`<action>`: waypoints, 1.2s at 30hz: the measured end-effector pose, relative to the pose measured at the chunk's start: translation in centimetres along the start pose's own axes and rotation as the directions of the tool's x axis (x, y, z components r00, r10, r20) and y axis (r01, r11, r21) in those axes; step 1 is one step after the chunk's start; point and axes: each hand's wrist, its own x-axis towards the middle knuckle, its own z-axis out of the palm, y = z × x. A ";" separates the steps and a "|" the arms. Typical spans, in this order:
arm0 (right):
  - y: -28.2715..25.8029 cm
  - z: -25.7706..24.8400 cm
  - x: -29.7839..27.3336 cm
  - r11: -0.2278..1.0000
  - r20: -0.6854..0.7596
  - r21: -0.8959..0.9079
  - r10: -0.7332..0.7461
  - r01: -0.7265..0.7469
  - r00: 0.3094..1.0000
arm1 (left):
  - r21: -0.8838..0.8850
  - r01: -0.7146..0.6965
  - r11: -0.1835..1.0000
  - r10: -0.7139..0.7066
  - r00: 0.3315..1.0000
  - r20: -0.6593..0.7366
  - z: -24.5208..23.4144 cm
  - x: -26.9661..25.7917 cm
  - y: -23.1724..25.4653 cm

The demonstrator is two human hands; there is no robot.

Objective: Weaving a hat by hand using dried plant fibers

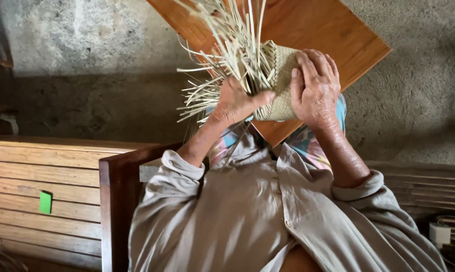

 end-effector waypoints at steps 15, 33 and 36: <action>0.7 -0.6 -0.2 0.960 -0.154 0.281 0.051 -0.005 0.987 | -0.254 0.335 0.907 -0.175 0.850 0.497 -2.6 9.0 1.8; 1.7 -2.9 -4.5 0.581 0.229 0.507 0.622 -0.637 0.749 | 0.099 -0.318 0.943 0.261 0.891 0.371 -1.6 2.4 0.7; 0.6 -1.4 -6.4 0.575 0.018 0.684 0.602 -0.449 0.798 | 0.019 -0.281 0.960 0.254 0.893 0.372 -1.4 1.7 0.2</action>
